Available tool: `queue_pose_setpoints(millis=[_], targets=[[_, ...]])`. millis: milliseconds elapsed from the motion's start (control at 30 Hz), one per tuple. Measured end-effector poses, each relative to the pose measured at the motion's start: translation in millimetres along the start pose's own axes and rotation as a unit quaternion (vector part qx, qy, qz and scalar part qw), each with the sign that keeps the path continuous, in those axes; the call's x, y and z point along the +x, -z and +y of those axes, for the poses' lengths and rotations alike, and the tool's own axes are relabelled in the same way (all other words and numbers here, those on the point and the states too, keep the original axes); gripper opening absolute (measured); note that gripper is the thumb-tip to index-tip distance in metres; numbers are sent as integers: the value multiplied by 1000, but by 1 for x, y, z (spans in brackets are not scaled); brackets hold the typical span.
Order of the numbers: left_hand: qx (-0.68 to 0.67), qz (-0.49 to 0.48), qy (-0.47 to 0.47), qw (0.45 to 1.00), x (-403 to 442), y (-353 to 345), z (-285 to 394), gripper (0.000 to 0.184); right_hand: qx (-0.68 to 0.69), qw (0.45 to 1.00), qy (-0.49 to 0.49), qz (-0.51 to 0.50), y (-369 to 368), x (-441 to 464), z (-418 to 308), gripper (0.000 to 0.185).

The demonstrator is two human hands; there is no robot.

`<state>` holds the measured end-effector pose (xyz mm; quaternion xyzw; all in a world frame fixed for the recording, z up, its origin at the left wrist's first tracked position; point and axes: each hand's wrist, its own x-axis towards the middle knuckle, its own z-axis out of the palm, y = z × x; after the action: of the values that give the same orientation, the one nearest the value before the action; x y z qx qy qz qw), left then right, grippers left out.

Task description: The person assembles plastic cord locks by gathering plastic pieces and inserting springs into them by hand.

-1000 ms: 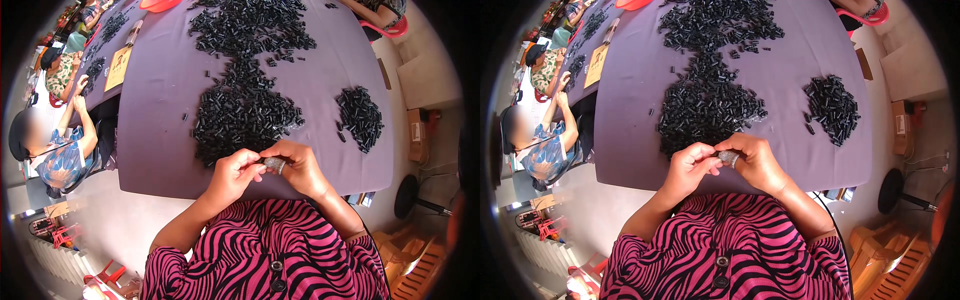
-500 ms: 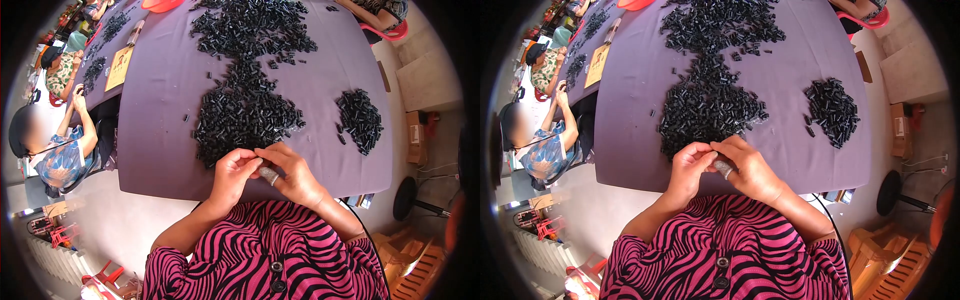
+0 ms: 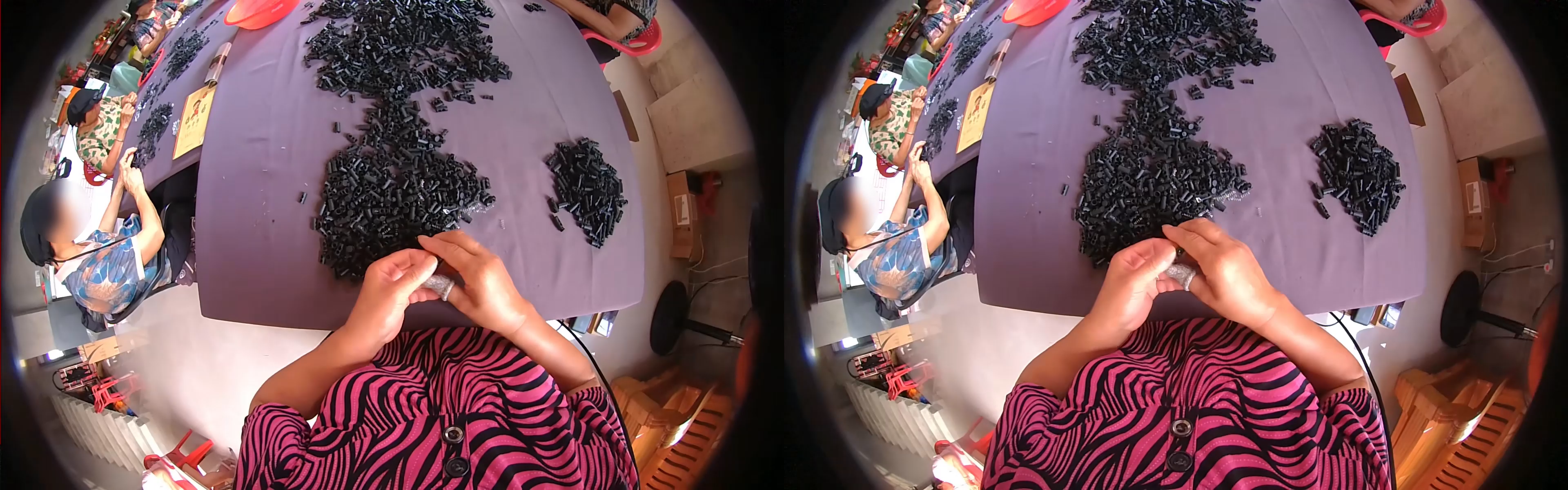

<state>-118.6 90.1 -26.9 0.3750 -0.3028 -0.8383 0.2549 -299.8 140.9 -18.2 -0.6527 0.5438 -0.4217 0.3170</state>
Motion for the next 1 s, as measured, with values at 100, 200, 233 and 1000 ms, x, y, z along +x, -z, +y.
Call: queue_pose_setpoints(millis=[100,200,233,1000], targets=[[27,-28,14,999,-6,-7,15,22,65,998,3,-22,7,1,-6,61],[-10,-78,3,997,-3,-5,20,22,78,997,12,-7,6,3,-4,61],[-24,-72,2,997,-3,-6,19,21,61,998,24,9,5,3,-2,60],[-112,-110,113,981,11,-12,8,24,-7,993,112,45,16,-1,19,55]])
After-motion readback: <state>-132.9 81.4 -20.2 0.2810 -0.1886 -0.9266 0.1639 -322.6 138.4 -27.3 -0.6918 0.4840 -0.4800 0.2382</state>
